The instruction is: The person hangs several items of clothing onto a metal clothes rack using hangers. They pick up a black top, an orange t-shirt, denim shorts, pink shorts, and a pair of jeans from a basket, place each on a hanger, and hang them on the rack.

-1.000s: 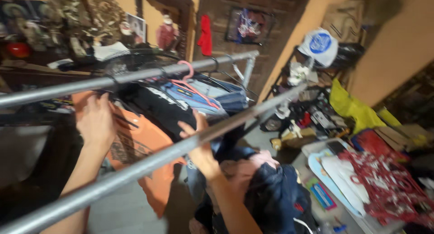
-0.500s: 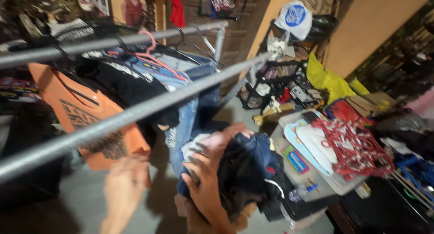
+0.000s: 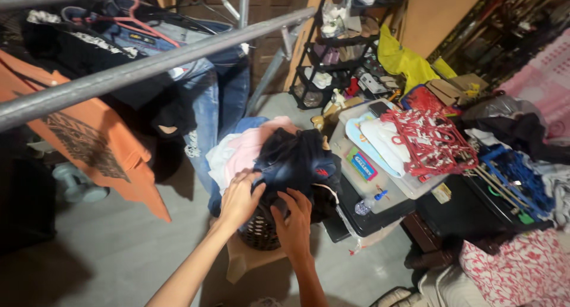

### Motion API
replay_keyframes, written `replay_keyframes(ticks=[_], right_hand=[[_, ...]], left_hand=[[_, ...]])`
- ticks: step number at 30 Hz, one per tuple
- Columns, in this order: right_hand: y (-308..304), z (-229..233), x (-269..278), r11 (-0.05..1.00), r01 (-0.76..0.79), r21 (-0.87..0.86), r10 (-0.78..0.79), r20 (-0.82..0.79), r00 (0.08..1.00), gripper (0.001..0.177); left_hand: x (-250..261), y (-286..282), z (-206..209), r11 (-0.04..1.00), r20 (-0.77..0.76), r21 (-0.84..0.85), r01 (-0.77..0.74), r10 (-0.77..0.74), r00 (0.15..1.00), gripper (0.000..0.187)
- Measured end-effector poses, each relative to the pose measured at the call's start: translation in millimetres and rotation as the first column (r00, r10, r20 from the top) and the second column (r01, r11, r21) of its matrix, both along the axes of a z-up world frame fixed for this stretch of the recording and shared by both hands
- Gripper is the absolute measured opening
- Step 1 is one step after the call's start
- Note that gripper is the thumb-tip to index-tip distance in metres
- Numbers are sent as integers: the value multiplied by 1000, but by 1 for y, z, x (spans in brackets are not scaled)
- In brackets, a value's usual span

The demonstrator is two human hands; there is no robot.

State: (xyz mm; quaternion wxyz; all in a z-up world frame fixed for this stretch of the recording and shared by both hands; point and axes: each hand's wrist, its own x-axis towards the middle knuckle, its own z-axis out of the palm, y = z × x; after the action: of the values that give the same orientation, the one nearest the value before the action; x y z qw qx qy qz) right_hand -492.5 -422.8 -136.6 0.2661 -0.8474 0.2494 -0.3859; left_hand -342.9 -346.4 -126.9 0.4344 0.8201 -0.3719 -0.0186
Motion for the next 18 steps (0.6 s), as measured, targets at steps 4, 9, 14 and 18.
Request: replay_keyframes(ticks=[4, 9, 14, 18], right_hand=[[-4, -3, -5, 1000, -6, 20, 5, 68, 998, 48], [-11, -6, -6, 999, -31, -21, 33, 122, 992, 48], [-24, -8, 1, 985, -64, -160, 91, 168, 982, 46], [-41, -3, 13, 986, -92, -141, 119, 201, 972, 42]], left_hand=[[10, -31, -38, 995, -124, 86, -56, 67, 990, 56], [17, -44, -69, 995, -108, -11, -103, 102, 989, 67], [30, -54, -70, 985, -318, 8, -170, 164, 934, 69], [38, -59, -56, 995, -303, 35, -91, 97, 948, 51]])
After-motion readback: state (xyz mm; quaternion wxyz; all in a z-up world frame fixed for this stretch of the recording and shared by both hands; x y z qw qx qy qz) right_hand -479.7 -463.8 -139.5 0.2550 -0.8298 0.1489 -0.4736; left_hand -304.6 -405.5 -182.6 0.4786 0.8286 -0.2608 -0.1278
